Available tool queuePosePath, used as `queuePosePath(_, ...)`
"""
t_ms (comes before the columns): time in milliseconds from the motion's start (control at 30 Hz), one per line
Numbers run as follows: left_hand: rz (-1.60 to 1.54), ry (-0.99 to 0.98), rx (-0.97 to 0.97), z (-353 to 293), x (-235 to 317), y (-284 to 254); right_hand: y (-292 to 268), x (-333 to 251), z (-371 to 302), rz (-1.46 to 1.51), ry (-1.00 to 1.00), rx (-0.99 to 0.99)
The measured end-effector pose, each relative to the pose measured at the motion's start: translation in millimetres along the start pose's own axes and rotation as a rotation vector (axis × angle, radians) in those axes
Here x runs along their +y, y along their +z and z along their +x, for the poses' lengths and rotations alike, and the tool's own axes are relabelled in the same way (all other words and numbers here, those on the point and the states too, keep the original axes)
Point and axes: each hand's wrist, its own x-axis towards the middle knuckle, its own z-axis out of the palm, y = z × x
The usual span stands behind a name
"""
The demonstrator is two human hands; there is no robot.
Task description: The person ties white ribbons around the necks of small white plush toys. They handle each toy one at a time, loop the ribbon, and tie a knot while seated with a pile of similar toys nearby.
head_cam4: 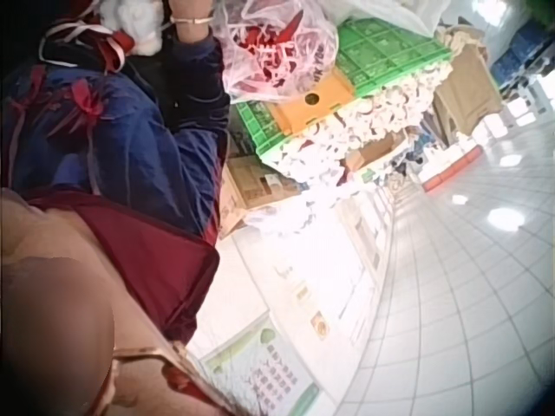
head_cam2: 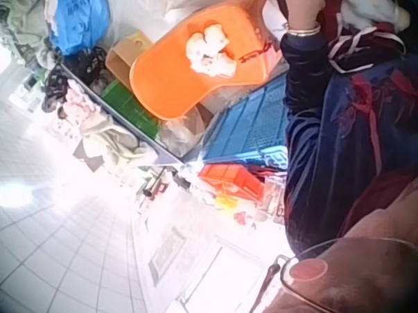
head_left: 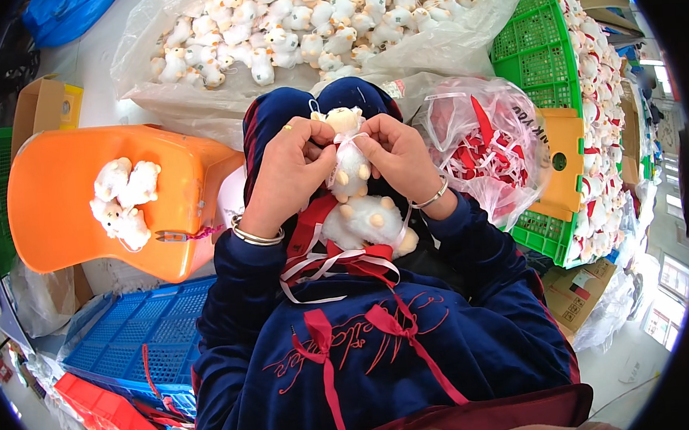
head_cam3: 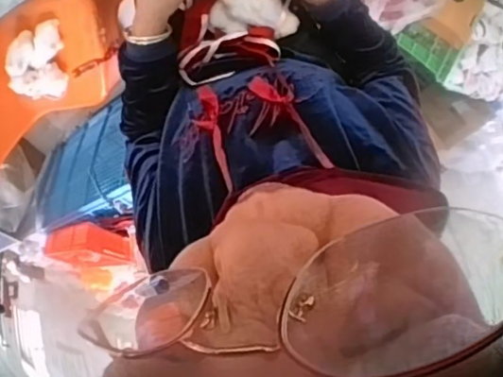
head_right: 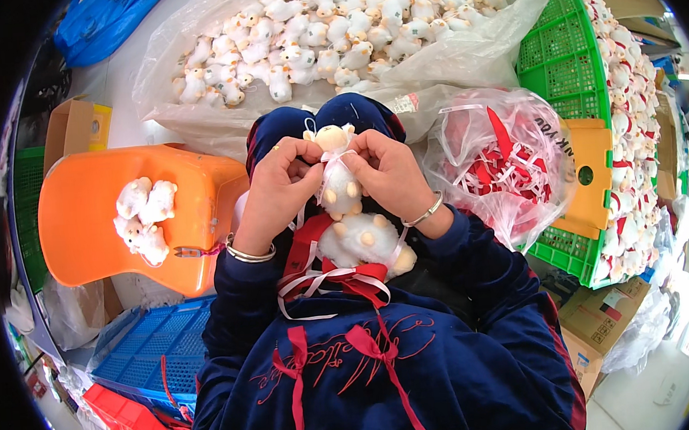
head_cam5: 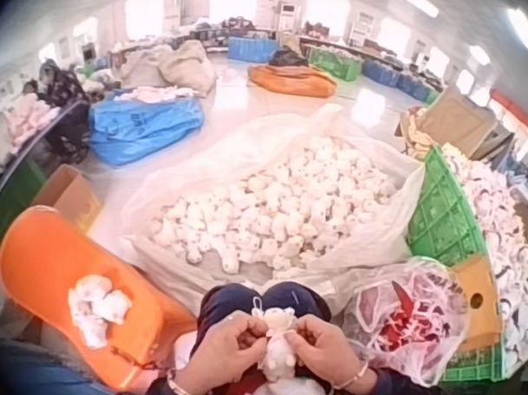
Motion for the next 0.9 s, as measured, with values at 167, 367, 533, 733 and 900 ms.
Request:
queuePosePath(167,0.058,0.026,0.049,-0.9,-5.5,4.0,3.2,-1.9,-0.7,0.004,0.007,0.028)
queuePosePath(367,0.027,0.037,0.094,-2.0,-10.8,9.1,5.5,-3.7,-1.9,-0.016,0.012,0.041)
queuePosePath(533,0.105,0.065,0.175,-3.7,-9.8,16.0,7.8,0.5,-1.5,-0.062,-0.039,0.044)
queuePosePath(733,0.141,0.115,0.239,-9.0,-14.6,22.8,5.6,0.6,-1.1,-0.146,-0.056,0.056)
queuePosePath(900,0.09,0.069,0.272,-9.5,-18.0,22.9,5.2,2.1,-0.7,-0.126,-0.059,0.053)
